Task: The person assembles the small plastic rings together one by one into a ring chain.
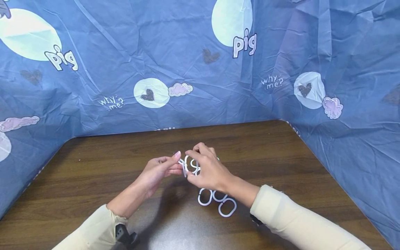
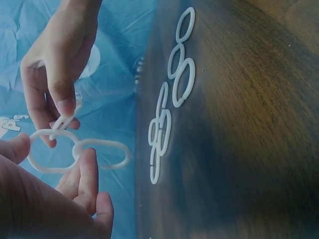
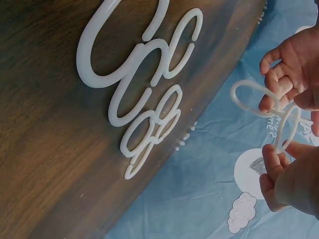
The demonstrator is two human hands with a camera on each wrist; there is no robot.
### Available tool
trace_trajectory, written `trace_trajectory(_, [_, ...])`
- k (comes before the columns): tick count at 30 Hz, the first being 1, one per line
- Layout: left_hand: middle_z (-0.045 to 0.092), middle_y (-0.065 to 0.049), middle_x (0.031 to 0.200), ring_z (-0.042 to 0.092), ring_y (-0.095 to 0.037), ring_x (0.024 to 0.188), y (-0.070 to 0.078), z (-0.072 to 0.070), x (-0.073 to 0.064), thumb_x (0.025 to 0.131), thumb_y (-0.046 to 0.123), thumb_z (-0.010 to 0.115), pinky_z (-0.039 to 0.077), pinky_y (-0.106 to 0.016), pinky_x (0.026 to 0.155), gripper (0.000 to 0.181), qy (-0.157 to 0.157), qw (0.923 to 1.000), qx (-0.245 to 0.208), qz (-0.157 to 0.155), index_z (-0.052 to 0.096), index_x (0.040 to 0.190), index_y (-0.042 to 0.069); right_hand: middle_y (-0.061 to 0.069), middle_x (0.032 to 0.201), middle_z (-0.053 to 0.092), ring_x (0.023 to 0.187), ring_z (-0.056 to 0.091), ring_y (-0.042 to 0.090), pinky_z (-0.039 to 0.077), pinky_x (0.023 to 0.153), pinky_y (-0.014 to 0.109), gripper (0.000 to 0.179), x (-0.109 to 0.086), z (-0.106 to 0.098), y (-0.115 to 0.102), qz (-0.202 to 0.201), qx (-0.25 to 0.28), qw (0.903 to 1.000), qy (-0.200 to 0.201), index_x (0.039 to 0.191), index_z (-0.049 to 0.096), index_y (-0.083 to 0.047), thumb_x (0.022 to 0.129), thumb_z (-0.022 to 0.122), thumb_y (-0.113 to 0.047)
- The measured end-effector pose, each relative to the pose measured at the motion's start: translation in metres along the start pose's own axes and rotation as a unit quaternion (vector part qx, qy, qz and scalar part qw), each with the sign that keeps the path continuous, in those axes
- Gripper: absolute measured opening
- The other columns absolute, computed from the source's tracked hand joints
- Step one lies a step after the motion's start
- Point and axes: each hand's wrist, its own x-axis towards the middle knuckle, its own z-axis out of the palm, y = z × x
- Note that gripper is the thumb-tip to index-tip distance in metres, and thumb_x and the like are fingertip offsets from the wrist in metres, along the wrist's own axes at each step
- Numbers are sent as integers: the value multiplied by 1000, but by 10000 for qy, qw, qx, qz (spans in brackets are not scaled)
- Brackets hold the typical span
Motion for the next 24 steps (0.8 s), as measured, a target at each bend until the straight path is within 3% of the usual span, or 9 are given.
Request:
trace_trajectory(9, [72,-11,90,71,-22,83,0,3,-2,87,39,70,33,-49,105,44,-239,9997,-24,65,64,102,-2,5,102,52,92,50,19,38,87,40,44,3,5,0,-388,-295,9988,-55,110,67,-8,68,76,-18])
trace_trajectory(18, [71,-15,91,70,-24,84,-1,2,-3,88,33,70,41,-43,100,40,-361,9993,-55,47,63,102,-4,7,106,54,94,52,28,42,83,42,53,5,4,6,-60,-230,9996,165,116,65,-2,67,78,-17])
trace_trajectory(24, [71,-18,97,69,-21,82,-2,0,-4,88,35,68,43,-44,98,41,-514,9987,-34,-20,62,104,-1,6,108,53,93,50,25,40,82,39,52,5,3,8,47,-166,9997,159,117,65,-3,69,77,-19])
